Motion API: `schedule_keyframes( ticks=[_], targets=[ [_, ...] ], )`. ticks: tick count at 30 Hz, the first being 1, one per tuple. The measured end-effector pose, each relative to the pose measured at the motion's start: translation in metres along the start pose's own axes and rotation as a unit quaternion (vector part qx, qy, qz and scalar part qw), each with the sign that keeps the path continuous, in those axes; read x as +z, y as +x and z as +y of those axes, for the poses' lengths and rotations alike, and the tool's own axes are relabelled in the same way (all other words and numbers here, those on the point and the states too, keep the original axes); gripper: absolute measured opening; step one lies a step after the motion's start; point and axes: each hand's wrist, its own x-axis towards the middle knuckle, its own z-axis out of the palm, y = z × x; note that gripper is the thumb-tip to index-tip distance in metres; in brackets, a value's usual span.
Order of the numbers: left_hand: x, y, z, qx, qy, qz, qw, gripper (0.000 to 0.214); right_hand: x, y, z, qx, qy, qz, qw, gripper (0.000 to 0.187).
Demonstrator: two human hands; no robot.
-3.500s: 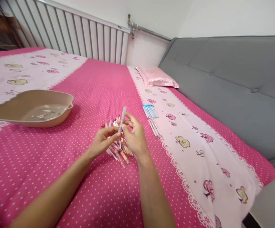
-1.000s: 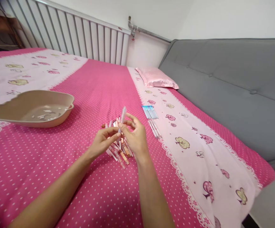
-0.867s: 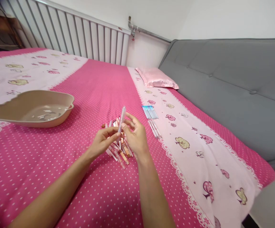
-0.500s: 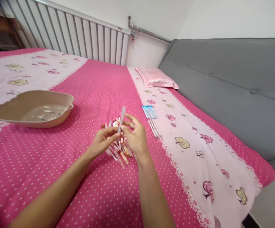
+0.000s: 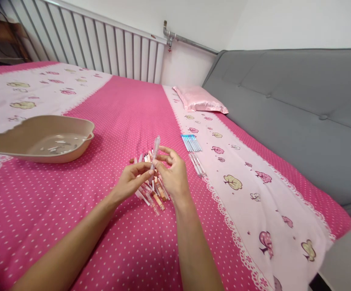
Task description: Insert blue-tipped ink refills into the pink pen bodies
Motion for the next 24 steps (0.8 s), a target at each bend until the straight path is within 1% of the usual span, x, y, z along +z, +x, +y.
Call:
schedule_keyframes(
  ticks=[12,18,21,24],
  targets=[
    [0.0010,-0.0001,0.0031,-0.001,0.020,0.011,1.000,0.031,0.0004,-0.0004,-0.0016,0.008,-0.002,0.014,1.000,0.035],
    [0.0011,0.0006,0.0029,-0.011,-0.069,-0.007,0.998,0.030,0.0008,-0.0015,-0.0023,0.017,0.029,-0.010,0.999,0.037],
    [-0.0001,0.0004,0.0031,-0.020,-0.090,-0.022,0.995,0.028,0.0011,-0.0020,-0.0043,0.027,0.054,-0.029,0.998,0.039],
    [-0.0017,-0.0004,0.0045,-0.029,-0.103,-0.051,0.993,0.026,0.0013,-0.0025,-0.0063,0.043,0.076,-0.048,0.995,0.040]
  ],
)
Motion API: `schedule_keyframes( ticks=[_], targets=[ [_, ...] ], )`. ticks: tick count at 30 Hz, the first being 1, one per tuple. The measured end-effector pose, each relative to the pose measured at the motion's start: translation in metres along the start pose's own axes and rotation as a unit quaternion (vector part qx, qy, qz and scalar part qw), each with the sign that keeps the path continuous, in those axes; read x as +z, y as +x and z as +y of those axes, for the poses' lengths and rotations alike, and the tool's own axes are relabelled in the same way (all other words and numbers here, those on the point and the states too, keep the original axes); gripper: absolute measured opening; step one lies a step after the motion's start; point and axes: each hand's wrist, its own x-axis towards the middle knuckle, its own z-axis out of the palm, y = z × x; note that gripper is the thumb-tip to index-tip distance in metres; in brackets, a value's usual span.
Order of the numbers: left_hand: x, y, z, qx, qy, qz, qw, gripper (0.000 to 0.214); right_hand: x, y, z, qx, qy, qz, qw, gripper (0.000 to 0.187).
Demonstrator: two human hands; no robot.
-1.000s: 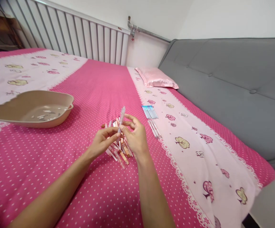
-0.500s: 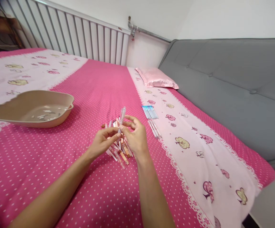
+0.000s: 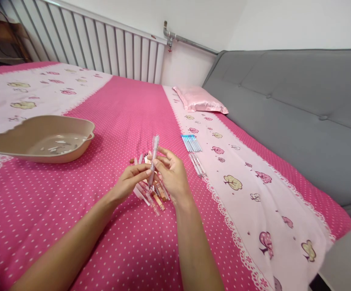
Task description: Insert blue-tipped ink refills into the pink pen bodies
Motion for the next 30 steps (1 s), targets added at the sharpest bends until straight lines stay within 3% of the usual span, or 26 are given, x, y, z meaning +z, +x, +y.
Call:
schedule_keyframes(
  ticks=[7,17,30],
  targets=[
    [-0.0015,-0.0018,0.0024,-0.027,-0.061,-0.028,0.997,0.023,-0.0005,-0.0005,-0.0006,0.022,0.020,0.000,1.000,0.040],
    [-0.0029,-0.0008,-0.0018,0.003,-0.015,-0.045,0.999,0.027,-0.0020,-0.0008,-0.0035,0.028,0.028,0.016,0.999,0.047],
    [0.0017,0.0003,0.0013,-0.014,-0.055,-0.020,0.998,0.026,-0.0016,-0.0005,-0.0044,0.026,0.031,0.027,0.999,0.044]
  ],
)
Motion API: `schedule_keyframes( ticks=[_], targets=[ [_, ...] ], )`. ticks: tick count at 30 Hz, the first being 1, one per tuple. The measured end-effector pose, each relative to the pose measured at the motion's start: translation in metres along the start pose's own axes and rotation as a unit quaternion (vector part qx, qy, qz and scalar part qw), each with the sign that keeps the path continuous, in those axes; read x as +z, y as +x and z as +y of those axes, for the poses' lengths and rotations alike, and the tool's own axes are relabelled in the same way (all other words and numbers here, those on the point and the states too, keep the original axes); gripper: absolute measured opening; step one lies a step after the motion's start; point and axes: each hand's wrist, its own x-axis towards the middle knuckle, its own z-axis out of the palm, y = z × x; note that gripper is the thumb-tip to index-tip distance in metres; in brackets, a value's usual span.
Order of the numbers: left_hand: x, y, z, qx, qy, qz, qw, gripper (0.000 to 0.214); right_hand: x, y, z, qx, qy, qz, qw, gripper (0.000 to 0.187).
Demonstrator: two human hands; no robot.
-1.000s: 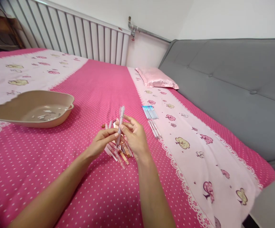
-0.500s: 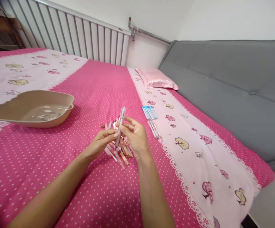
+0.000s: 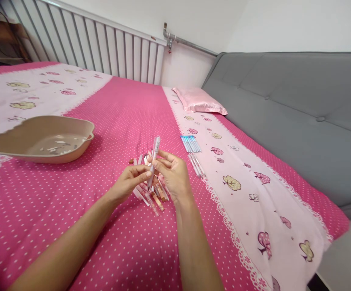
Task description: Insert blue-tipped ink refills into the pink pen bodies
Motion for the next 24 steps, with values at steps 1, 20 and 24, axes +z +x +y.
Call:
schedule_keyframes(
  ticks=[1,20,24],
  targets=[
    [0.000,0.000,0.000,0.001,0.002,0.004,1.000,0.026,0.000,0.000,0.000,-0.001,-0.001,0.000,1.000,0.043],
    [-0.002,0.003,-0.009,0.007,0.057,0.097,0.994,0.027,0.002,0.002,0.011,-0.082,-0.127,0.055,0.987,0.025],
    [-0.002,0.003,-0.007,0.005,0.051,0.085,0.995,0.027,0.002,0.000,0.007,-0.071,-0.138,0.056,0.986,0.026]
  ],
)
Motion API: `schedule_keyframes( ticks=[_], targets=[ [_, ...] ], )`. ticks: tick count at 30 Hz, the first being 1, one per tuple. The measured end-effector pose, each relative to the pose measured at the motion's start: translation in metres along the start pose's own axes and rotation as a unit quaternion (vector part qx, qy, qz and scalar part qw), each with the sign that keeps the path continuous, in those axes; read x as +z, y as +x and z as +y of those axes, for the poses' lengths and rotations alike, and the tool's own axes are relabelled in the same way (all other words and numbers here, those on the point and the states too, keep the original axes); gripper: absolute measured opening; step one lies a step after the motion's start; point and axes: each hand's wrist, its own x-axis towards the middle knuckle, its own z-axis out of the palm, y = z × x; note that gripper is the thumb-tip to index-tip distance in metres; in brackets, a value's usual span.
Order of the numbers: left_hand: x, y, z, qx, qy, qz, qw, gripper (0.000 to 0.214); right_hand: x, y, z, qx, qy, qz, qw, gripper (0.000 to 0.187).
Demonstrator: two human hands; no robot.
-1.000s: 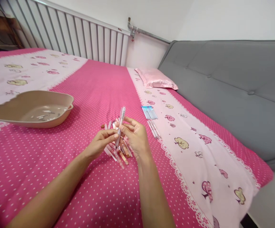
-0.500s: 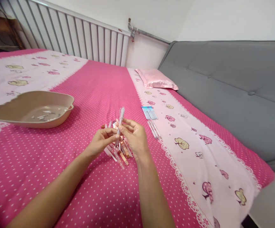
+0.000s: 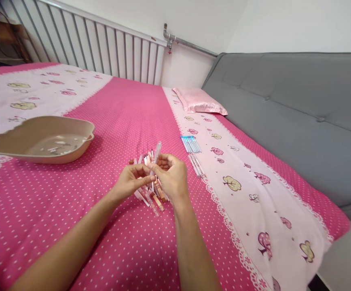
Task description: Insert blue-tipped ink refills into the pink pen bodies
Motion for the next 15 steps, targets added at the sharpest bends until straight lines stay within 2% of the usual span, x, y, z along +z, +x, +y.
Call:
schedule_keyframes(
  ticks=[5,10,15],
  targets=[
    [0.000,-0.001,0.005,-0.019,-0.008,-0.043,0.999,0.025,-0.003,0.000,0.000,0.021,0.030,-0.006,0.999,0.031],
    [-0.001,-0.003,0.008,-0.021,-0.026,-0.082,0.996,0.025,-0.003,-0.001,-0.005,0.032,0.080,-0.055,0.995,0.032],
    [-0.004,-0.003,0.007,-0.036,-0.056,-0.096,0.993,0.024,-0.003,-0.002,-0.013,0.070,0.102,-0.081,0.989,0.036]
  ],
)
